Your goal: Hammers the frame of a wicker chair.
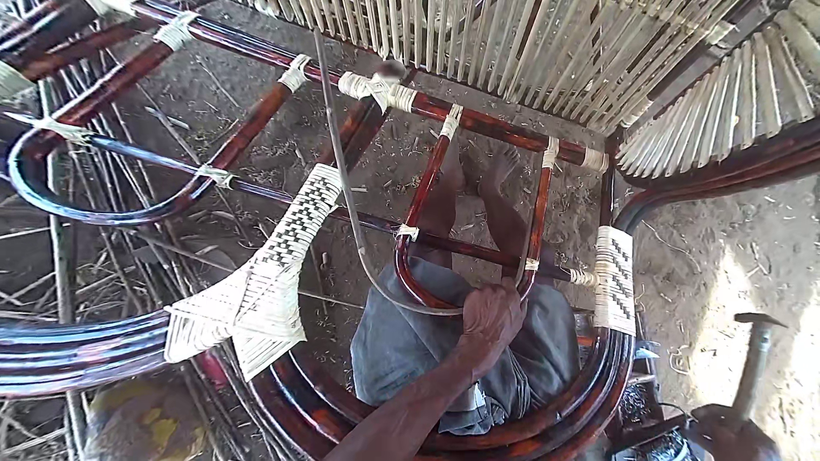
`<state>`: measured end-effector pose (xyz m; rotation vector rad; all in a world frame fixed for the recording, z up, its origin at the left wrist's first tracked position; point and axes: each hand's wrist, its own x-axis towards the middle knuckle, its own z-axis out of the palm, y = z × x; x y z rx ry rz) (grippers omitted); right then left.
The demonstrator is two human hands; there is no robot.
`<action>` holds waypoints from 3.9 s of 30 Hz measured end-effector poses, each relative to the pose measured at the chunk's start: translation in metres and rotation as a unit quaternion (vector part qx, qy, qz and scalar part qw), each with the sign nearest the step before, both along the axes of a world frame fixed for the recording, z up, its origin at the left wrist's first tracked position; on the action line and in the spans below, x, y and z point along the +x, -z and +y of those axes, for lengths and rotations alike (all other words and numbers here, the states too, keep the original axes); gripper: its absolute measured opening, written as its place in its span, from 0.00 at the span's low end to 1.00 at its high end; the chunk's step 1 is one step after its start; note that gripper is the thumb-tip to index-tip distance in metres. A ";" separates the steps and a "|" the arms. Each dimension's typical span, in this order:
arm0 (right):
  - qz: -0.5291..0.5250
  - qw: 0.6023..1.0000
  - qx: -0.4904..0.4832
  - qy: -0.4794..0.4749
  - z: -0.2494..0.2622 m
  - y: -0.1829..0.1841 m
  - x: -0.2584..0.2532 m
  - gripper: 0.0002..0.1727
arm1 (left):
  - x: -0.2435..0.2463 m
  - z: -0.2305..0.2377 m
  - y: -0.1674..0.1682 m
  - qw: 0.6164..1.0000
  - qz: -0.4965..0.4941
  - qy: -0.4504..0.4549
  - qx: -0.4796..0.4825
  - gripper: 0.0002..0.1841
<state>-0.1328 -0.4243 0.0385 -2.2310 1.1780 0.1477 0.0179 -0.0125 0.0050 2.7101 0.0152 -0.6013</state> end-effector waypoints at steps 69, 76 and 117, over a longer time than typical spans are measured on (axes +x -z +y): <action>0.375 0.768 -0.039 -0.518 0.253 -0.207 0.279 0.07 | -0.010 0.011 0.001 0.992 -0.063 -0.022 -0.104 0.18; 0.246 0.613 -0.173 -0.731 0.255 -0.205 0.287 0.05 | -0.008 0.010 0.002 0.993 -0.069 -0.015 -0.097 0.18; 0.244 0.540 -0.297 -0.749 0.280 -0.203 0.282 0.12 | -0.006 0.014 -0.003 0.993 -0.059 -0.015 -0.100 0.19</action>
